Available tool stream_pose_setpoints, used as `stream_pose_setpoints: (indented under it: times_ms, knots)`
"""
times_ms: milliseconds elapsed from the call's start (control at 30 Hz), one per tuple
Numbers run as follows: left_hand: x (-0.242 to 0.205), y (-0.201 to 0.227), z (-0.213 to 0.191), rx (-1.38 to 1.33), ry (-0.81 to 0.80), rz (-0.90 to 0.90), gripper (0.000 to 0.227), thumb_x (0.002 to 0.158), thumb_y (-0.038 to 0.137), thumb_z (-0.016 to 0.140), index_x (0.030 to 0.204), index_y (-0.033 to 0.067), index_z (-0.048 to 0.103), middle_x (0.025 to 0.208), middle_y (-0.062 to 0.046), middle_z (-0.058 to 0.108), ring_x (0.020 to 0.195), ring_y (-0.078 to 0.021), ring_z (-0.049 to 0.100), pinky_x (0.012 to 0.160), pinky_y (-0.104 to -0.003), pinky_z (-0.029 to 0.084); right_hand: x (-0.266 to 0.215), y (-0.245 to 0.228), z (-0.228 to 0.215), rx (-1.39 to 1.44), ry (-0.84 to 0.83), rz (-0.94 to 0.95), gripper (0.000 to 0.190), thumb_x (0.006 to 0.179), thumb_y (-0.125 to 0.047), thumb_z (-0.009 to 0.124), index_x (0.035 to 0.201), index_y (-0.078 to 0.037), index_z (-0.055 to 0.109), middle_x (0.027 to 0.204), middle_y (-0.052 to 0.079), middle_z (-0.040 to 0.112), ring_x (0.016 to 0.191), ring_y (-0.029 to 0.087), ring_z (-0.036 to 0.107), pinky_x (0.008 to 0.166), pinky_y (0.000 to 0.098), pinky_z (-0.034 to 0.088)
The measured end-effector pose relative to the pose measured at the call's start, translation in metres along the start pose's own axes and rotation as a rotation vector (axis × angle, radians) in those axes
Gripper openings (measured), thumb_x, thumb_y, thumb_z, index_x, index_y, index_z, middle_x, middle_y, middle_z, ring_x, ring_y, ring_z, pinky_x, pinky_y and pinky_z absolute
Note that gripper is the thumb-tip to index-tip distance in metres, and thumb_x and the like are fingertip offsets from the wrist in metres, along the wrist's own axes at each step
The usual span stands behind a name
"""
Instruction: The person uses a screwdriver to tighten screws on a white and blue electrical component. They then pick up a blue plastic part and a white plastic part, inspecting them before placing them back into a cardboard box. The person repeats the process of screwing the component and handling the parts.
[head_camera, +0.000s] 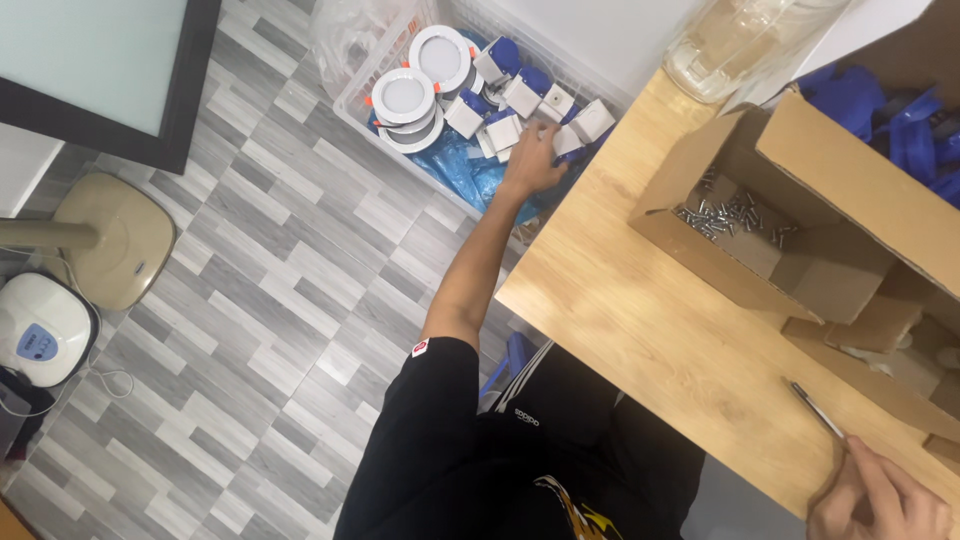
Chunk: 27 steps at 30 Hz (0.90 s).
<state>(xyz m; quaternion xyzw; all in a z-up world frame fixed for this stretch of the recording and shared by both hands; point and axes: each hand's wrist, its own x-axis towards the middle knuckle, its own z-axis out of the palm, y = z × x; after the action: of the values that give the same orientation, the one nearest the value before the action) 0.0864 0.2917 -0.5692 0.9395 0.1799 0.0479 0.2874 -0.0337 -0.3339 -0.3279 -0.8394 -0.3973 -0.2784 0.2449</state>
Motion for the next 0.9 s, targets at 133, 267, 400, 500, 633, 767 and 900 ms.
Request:
stream_pose_setpoints:
  times_ms: [133, 267, 400, 500, 633, 767, 900]
  knots:
    - [0.025, -0.018, 0.042, 0.157, -0.016, 0.107, 0.095, 0.082, 0.043, 0.094, 0.162, 0.0234, 0.046, 0.151, -0.025, 0.051, 0.137, -0.0484, 0.054, 0.111, -0.059, 0.051, 0.018, -0.03, -0.003, -0.02, -0.179, 0.083, 0.022, 0.115, 0.035, 0.068, 0.106, 0.021, 0.082, 0.085, 0.034, 0.067, 0.072, 0.052, 0.057, 0.129, 0.0728, 0.062]
    - [0.023, -0.002, 0.048, 0.075, -0.021, 0.008, 0.075, 0.085, 0.017, 0.08, 0.152, 0.0155, 0.046, 0.146, -0.02, 0.052, 0.128, -0.0495, 0.056, 0.097, -0.063, 0.055, -0.026, -0.031, 0.004, 0.012, -0.009, 0.339, 0.018, 0.143, 0.041, 0.075, 0.14, 0.025, 0.083, 0.133, 0.04, 0.071, 0.122, 0.05, 0.069, 0.115, 0.0554, 0.057]
    - [0.01, 0.009, 0.033, -0.004, 0.032, -0.011, 0.072, 0.086, 0.011, 0.084, 0.148, 0.0146, 0.049, 0.152, -0.024, 0.054, 0.131, -0.047, 0.058, 0.109, -0.058, 0.051, -0.018, -0.039, -0.002, 0.037, -0.075, 0.389, 0.018, 0.143, 0.038, 0.068, 0.146, 0.026, 0.082, 0.14, 0.04, 0.073, 0.124, 0.049, 0.071, 0.103, 0.051, 0.056]
    - [0.01, 0.002, 0.03, 0.083, 0.009, -0.049, 0.078, 0.081, 0.031, 0.085, 0.149, 0.0159, 0.049, 0.135, -0.023, 0.062, 0.123, -0.0495, 0.059, 0.09, -0.059, 0.058, -0.009, -0.04, 0.005, 0.106, -0.022, 0.366, 0.016, 0.146, 0.045, 0.068, 0.139, 0.035, 0.078, 0.129, 0.045, 0.069, 0.116, 0.052, 0.069, 0.104, 0.0529, 0.056]
    - [-0.022, 0.016, -0.03, 0.005, -0.121, -0.122, 0.088, 0.082, 0.043, 0.088, 0.156, 0.0215, 0.047, 0.159, -0.029, 0.05, 0.138, -0.0482, 0.056, 0.108, -0.059, 0.054, -0.021, -0.027, 0.002, 0.146, -0.069, 0.369, 0.021, 0.14, 0.044, 0.066, 0.149, 0.028, 0.077, 0.129, 0.041, 0.065, 0.119, 0.045, 0.064, 0.113, 0.0474, 0.054]
    - [-0.07, 0.025, -0.087, -0.277, 0.014, -0.128, 0.089, 0.076, 0.041, 0.089, 0.155, 0.0243, 0.052, 0.146, -0.02, 0.058, 0.126, -0.0387, 0.065, 0.103, -0.052, 0.057, -0.02, -0.028, 0.004, 0.076, -0.025, 0.337, 0.014, 0.143, 0.039, 0.081, 0.146, 0.027, 0.086, 0.136, 0.038, 0.074, 0.119, 0.046, 0.072, 0.106, 0.0503, 0.058]
    - [-0.114, 0.014, -0.127, -0.582, 0.24, -0.054, 0.093, 0.07, 0.031, 0.094, 0.154, 0.0223, 0.057, 0.153, -0.017, 0.062, 0.142, -0.0323, 0.054, 0.121, -0.05, 0.044, 0.005, -0.042, -0.002, 0.085, -0.034, 0.224, 0.016, 0.138, 0.042, 0.083, 0.143, 0.026, 0.083, 0.14, 0.041, 0.073, 0.123, 0.05, 0.074, 0.112, 0.0524, 0.061]
